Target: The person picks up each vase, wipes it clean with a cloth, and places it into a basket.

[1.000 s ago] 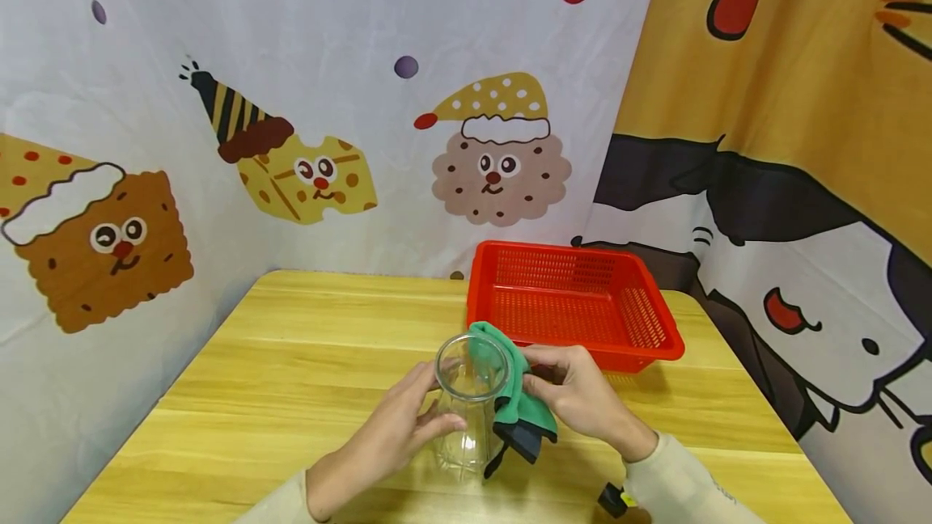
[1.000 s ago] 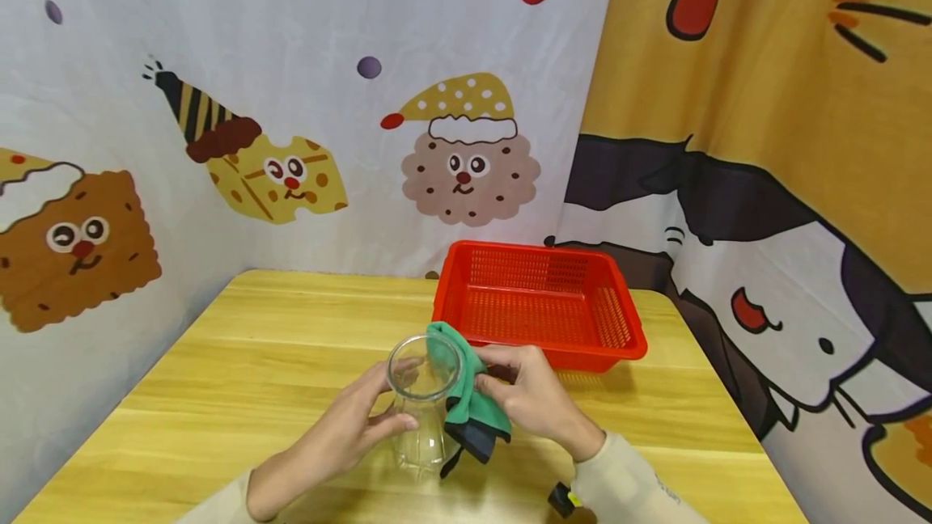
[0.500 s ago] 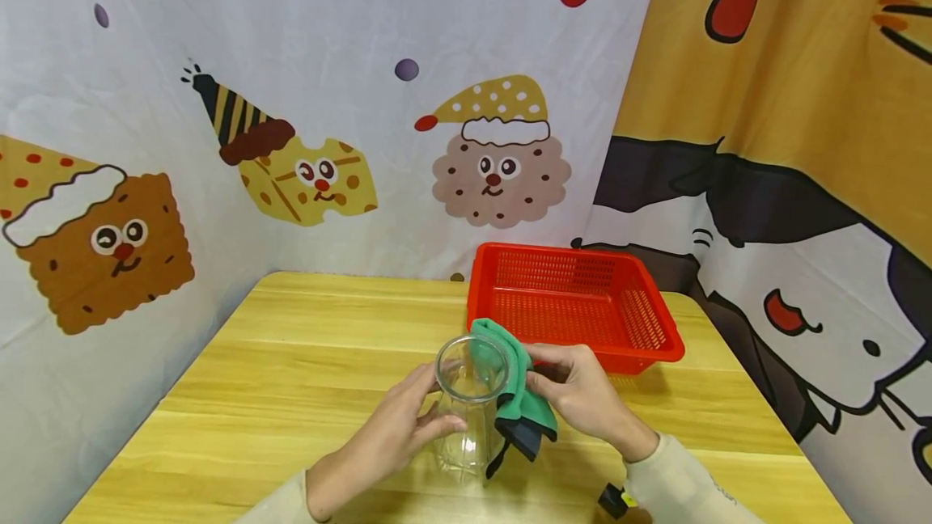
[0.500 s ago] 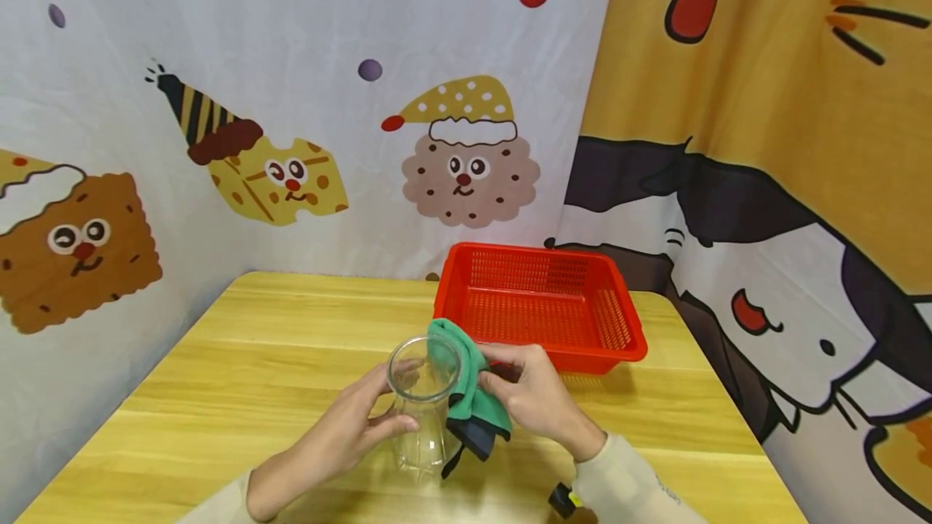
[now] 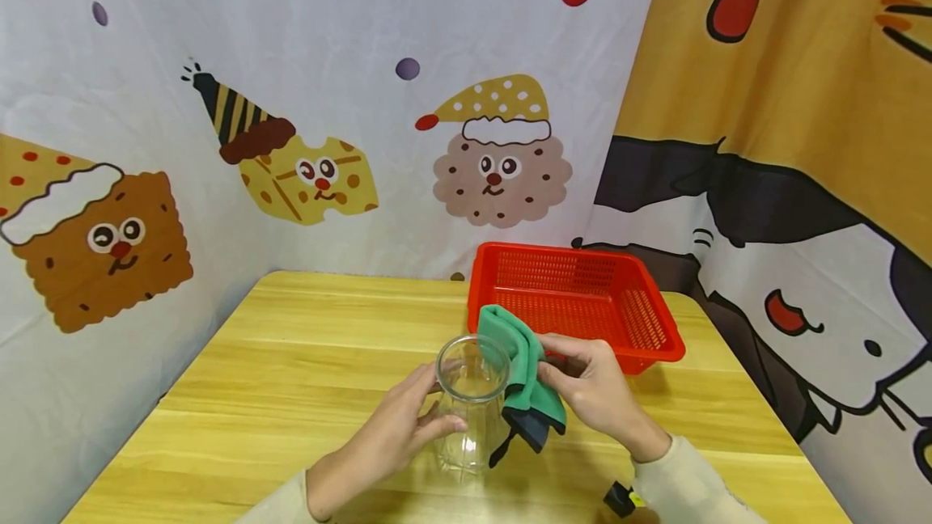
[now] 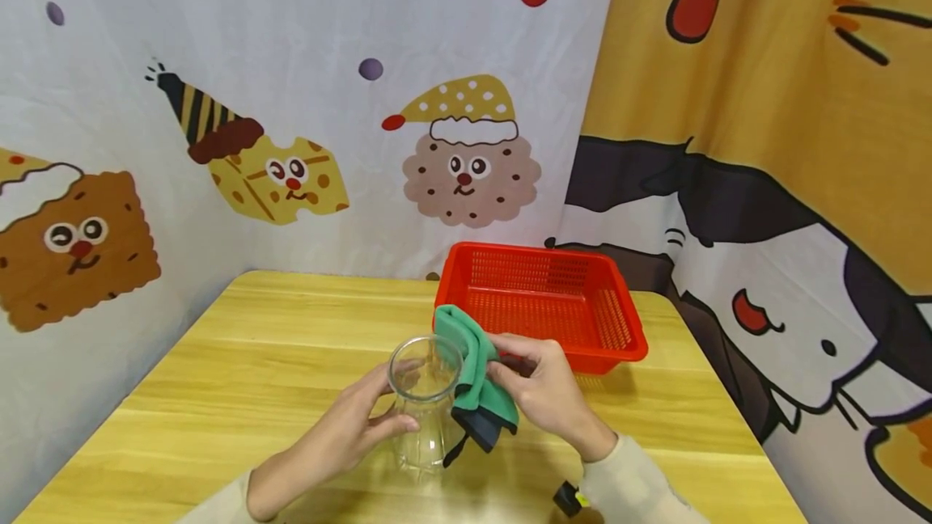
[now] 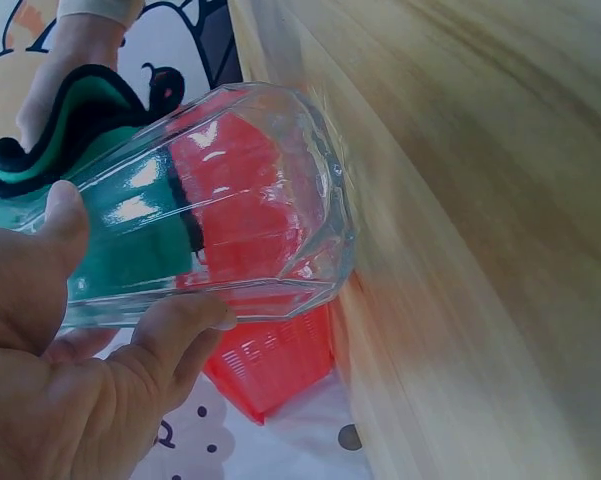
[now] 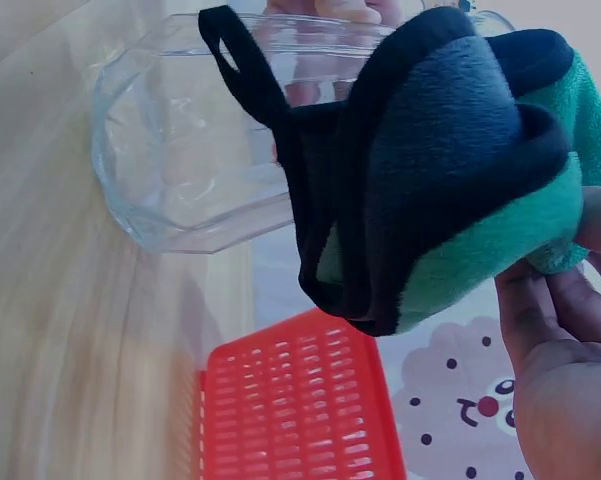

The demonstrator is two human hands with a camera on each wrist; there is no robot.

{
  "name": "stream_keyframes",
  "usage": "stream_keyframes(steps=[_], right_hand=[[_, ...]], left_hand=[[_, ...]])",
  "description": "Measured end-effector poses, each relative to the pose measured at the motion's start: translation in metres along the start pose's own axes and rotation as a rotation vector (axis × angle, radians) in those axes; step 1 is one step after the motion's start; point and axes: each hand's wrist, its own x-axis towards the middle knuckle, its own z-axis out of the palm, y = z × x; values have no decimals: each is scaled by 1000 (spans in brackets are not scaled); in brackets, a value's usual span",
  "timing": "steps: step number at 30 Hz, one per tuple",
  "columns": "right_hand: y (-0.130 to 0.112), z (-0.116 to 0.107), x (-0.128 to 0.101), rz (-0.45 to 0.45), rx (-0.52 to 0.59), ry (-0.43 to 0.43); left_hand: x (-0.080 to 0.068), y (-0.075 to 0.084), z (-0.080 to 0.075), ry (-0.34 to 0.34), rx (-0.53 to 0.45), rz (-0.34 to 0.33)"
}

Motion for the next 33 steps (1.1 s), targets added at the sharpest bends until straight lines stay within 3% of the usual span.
stream_keyframes(steps=[12, 26, 33], right_hand=[[-11, -16, -3, -62, -12, 12], [-3, -36, -15, -60, -139, 18], [3, -42, -21, -87, -265, -11]], left_hand=[[0, 1, 0, -6, -6, -13], [0, 0, 0, -12, 2, -23], [0, 0, 0, -8, 6, -21]])
